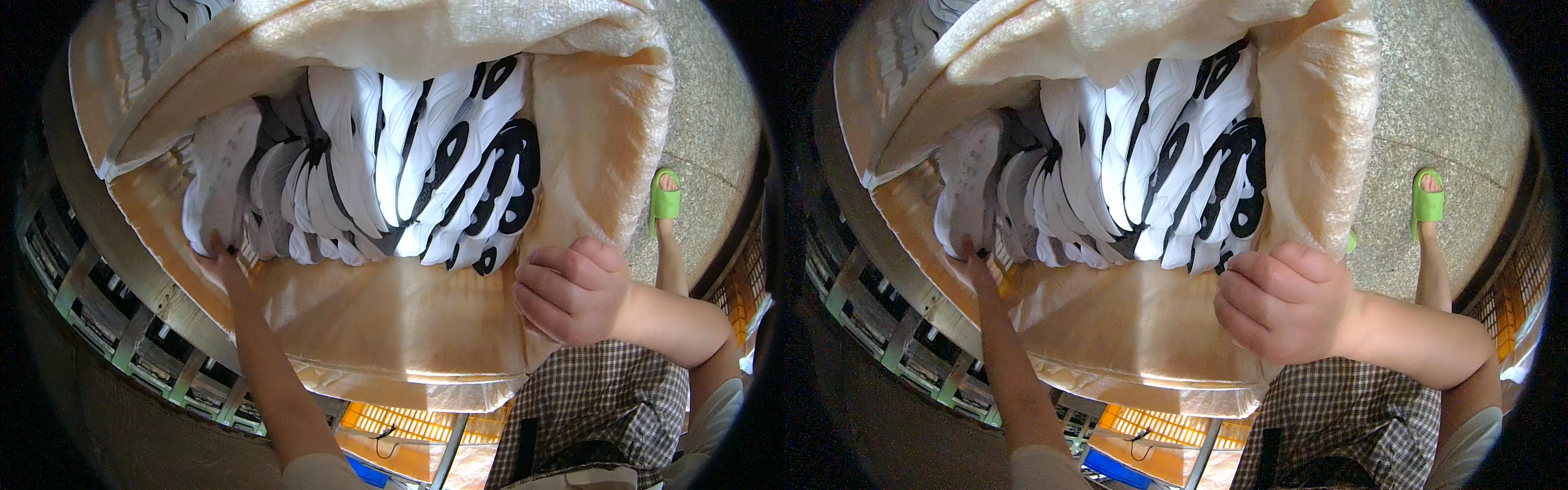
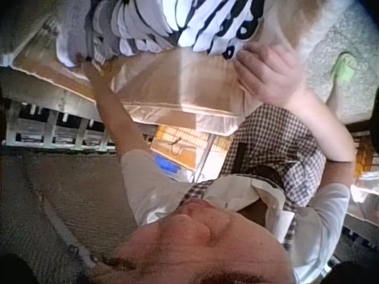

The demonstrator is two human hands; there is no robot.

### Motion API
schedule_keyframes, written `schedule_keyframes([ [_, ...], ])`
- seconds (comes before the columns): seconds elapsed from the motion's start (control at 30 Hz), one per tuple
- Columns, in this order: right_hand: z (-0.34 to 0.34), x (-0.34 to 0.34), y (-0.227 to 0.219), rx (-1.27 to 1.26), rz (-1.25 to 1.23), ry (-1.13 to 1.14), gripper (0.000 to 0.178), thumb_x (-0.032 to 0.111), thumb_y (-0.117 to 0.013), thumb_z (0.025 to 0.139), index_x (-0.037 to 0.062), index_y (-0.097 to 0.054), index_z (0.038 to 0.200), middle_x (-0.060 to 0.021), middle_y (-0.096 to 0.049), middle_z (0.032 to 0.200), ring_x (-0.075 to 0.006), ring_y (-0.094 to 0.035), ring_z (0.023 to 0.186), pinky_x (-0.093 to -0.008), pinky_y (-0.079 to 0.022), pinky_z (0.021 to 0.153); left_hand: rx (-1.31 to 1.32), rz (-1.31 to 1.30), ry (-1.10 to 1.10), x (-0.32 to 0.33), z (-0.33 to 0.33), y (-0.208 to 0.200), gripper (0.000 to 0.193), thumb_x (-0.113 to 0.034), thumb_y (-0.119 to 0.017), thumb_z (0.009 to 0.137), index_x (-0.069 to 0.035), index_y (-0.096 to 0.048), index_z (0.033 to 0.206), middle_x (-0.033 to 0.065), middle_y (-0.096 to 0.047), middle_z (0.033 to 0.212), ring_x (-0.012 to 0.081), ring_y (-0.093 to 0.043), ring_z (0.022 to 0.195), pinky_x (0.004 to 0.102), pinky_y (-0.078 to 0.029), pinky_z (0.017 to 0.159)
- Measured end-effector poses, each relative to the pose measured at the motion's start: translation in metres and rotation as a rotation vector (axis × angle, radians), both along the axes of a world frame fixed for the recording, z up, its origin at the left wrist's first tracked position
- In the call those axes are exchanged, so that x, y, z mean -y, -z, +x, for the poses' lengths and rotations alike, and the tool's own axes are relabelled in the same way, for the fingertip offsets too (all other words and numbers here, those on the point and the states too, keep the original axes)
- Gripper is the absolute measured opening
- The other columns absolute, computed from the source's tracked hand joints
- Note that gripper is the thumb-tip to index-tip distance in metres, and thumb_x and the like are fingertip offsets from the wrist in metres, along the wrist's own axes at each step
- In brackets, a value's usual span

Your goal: The person picks up pairs of slippers from a shelf, turns them over to inspect the soles, and places them into a large bin. The person handles both gray and white slippers, moving them from the shelf to the bin.

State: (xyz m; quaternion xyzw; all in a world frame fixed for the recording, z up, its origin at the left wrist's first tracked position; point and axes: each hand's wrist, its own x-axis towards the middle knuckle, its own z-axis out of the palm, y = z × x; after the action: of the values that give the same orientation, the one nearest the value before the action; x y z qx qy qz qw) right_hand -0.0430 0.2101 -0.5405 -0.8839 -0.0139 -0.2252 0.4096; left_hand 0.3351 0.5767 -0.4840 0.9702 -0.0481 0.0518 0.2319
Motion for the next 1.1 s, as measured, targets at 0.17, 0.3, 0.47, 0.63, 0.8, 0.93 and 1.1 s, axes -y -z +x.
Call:
schedule_keyframes([
  [0.17,-0.001,-0.001,0.0,-0.005,0.001,0.006,0.022,0.017,-0.058,0.057,0.0086,-0.064,0.076,-0.0044,-0.062,0.089,-0.0188,-0.06,0.083,-0.0276,-0.043,0.066,0.054,0.409,-0.01,-0.019,0.021,0.018,0.051,-0.022,-0.067,0.085,-0.001,-0.042,0.124,0.0161,-0.055,0.112,0.0287,-0.058,0.094,0.0385,-0.052,0.073],
  [0.3,-0.002,-0.001,0.0,-0.013,-0.003,-0.007,0.021,0.018,-0.057,0.058,0.0085,-0.064,0.075,-0.0047,-0.063,0.089,-0.0189,-0.06,0.084,-0.0272,-0.043,0.067,0.183,0.804,-0.093,-0.026,-0.008,0.082,0.056,-0.031,-0.062,0.083,-0.002,-0.045,0.128,0.0311,-0.041,0.129,0.0461,-0.038,0.121,0.0507,-0.035,0.097],
  [0.47,-0.002,0.0,0.0,0.005,-0.009,-0.002,0.021,0.018,-0.057,0.059,0.0085,-0.064,0.076,-0.0052,-0.063,0.09,-0.0191,-0.059,0.087,-0.0276,-0.043,0.069,-0.048,0.952,0.088,-0.024,-0.041,0.064,0.06,-0.02,-0.064,0.076,-0.005,-0.04,0.128,0.0293,-0.025,0.143,0.0464,-0.03,0.128,0.0509,-0.029,0.104],
  [0.63,-0.002,0.003,-0.001,-0.012,0.002,-0.026,0.023,0.019,-0.058,0.06,0.0081,-0.063,0.079,-0.0056,-0.063,0.091,-0.0202,-0.059,0.089,-0.0291,-0.044,0.071,-0.125,0.862,0.261,0.01,-0.029,0.028,0.075,-0.039,-0.065,0.082,-0.002,-0.03,0.138,0.0261,-0.024,0.145,0.0413,-0.028,0.132,0.0463,-0.029,0.106],
  [0.8,-0.003,0.003,-0.002,-0.017,-0.002,-0.042,0.026,0.019,-0.065,0.059,0.0067,-0.064,0.082,-0.0036,-0.063,0.09,-0.0187,-0.06,0.083,-0.0301,-0.044,0.067,-0.081,0.698,0.027,0.042,-0.023,0.09,0.078,-0.06,-0.046,0.087,-0.011,-0.024,0.144,0.0178,-0.025,0.149,0.0365,-0.025,0.136,0.0575,-0.024,0.105],
  [0.93,-0.004,-0.001,-0.001,-0.027,0.049,-0.034,0.02,0.02,-0.063,0.059,0.008,-0.059,0.075,-0.0021,-0.057,0.082,-0.0185,-0.057,0.081,-0.0296,-0.043,0.068,-0.209,0.931,-0.015,0.052,0.009,0.086,0.074,-0.061,-0.039,0.089,-0.013,-0.027,0.144,0.0163,-0.024,0.15,0.0352,-0.028,0.135,0.0605,-0.024,0.104],
  [1.1,-0.006,0.009,-0.011,-0.033,0.159,-0.163,0.014,0.019,-0.063,0.063,0.0105,-0.051,0.063,-0.0013,-0.047,0.07,-0.0194,-0.05,0.074,-0.0303,-0.04,0.071,0.146,0.508,0.277,0.089,-0.099,0.055,0.066,-0.039,-0.054,0.091,0.01,-0.036,0.132,0.03,-0.044,0.131,0.0422,-0.041,0.122,0.0458,-0.032,0.103],
])
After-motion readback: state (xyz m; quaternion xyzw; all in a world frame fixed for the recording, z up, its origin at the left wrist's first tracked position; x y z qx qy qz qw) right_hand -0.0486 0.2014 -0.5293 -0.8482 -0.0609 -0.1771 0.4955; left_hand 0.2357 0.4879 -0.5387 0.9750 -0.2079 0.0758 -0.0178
